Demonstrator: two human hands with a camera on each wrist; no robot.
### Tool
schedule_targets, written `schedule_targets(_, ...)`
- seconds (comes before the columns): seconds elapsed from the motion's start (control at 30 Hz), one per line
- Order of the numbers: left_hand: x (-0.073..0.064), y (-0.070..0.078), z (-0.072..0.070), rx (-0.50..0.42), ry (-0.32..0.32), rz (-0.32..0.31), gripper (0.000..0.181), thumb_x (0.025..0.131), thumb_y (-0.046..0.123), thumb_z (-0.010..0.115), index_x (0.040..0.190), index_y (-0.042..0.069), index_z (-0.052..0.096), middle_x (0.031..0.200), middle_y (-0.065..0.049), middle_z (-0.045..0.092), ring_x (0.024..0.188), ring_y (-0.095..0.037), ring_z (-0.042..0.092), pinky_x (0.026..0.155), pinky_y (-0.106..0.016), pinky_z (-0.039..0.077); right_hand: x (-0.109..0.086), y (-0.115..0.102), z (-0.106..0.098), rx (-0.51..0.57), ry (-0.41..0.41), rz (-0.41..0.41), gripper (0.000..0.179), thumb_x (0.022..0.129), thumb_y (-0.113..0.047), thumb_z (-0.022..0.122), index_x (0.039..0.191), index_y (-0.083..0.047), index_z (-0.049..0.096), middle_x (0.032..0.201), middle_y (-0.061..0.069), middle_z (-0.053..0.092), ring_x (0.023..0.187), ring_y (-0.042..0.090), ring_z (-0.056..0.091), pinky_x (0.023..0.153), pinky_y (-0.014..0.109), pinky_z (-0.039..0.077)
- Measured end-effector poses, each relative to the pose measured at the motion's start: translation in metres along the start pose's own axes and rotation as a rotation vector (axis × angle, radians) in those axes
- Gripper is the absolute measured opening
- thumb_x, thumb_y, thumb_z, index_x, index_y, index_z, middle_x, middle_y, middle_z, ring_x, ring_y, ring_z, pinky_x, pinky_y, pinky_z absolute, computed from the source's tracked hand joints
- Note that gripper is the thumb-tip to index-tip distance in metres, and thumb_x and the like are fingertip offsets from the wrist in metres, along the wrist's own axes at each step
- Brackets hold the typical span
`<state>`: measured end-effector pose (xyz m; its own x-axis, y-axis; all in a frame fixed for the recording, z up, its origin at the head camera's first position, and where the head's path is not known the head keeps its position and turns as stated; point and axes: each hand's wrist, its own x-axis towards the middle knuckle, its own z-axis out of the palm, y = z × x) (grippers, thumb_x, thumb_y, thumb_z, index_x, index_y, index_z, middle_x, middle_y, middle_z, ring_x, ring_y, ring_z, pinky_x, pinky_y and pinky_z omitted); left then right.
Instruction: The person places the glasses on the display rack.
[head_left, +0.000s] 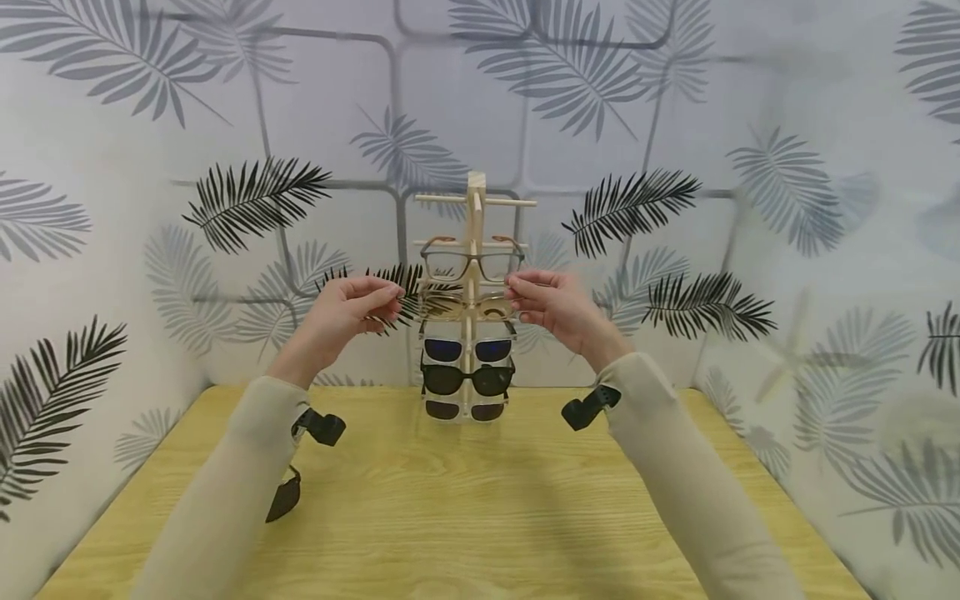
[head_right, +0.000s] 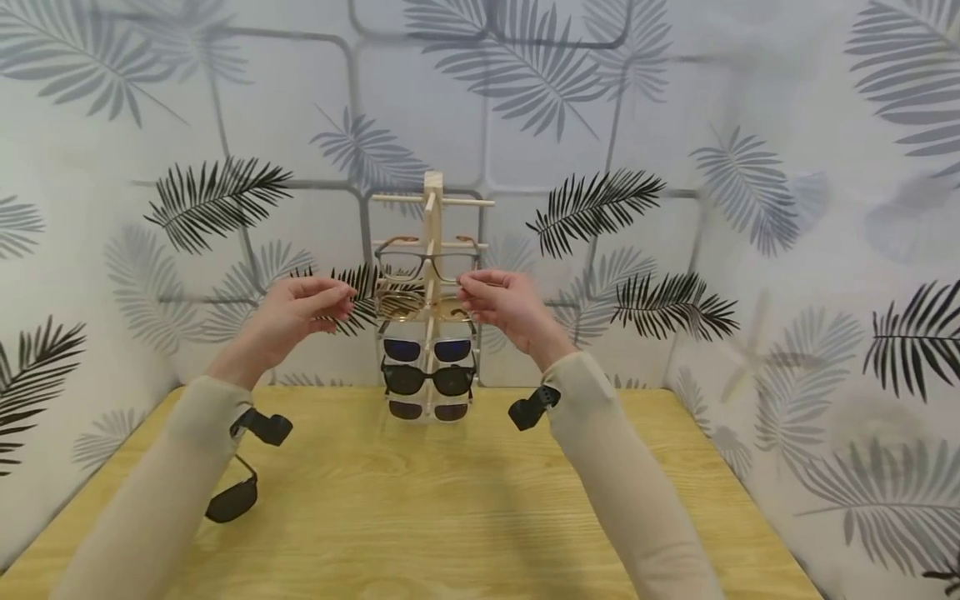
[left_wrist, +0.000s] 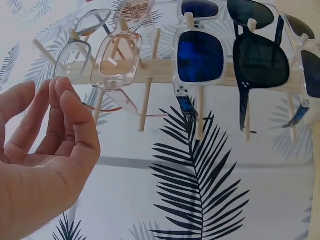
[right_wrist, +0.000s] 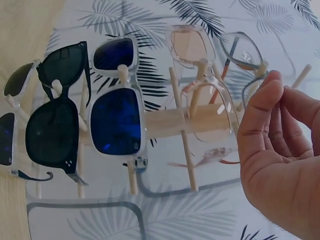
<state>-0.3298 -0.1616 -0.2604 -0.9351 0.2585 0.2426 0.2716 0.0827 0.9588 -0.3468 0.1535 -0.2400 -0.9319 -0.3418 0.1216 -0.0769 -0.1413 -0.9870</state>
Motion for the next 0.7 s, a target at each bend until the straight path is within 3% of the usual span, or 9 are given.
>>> schedule_targets(0.2,-0.012,-0.009,-0.007,0.038,-0.053,-0.051,0.032,0.099,0.027,0.061,0.117,0.001,0.065,0.089,0.005,0.07,0.085,-0.012,0.066,0.073,-0.027,0.057,0.002,0.013,0.011,-0.047,-0.055,0.005,0.025,0.099,-0.014,0.059,0.118,0.003,0.061,0.089,0.003,0.069,0.071,0.011,0.065,0.058,0.02,0.052)
schedule_targets(0.3,-0.019,-0.015,-0.008,0.054,-0.078,-0.067,0.026,0.098,0.029,0.061,0.112,0.008,0.068,0.09,0.004,0.07,0.086,-0.013,0.066,0.075,-0.029,0.058,0.0,0.019,0.016,-0.066,-0.094,-0.001,0.026,0.1,-0.013,0.058,0.119,0.005,0.06,0.089,0.002,0.069,0.071,0.011,0.064,0.058,0.021,0.052)
schedule_targets(0.43,-0.03,-0.026,-0.013,0.094,-0.102,-0.082,0.031,0.099,0.029,0.06,0.118,0.005,0.067,0.092,0.003,0.07,0.087,-0.014,0.066,0.076,-0.03,0.058,-0.002,0.031,0.025,-0.095,-0.153,0.008,0.026,0.1,-0.012,0.058,0.119,0.005,0.061,0.088,0.002,0.069,0.073,0.012,0.064,0.062,0.022,0.055)
schedule_targets(0.7,-0.054,-0.046,-0.034,0.07,-0.07,-0.089,0.026,0.099,0.029,0.06,0.115,0.01,0.068,0.099,0.001,0.07,0.093,-0.017,0.068,0.077,-0.03,0.058,-0.001,0.056,0.043,-0.156,-0.222,0.054,0.029,0.101,-0.013,0.057,0.122,0.006,0.061,0.092,0.003,0.07,0.077,0.012,0.066,0.066,0.024,0.057)
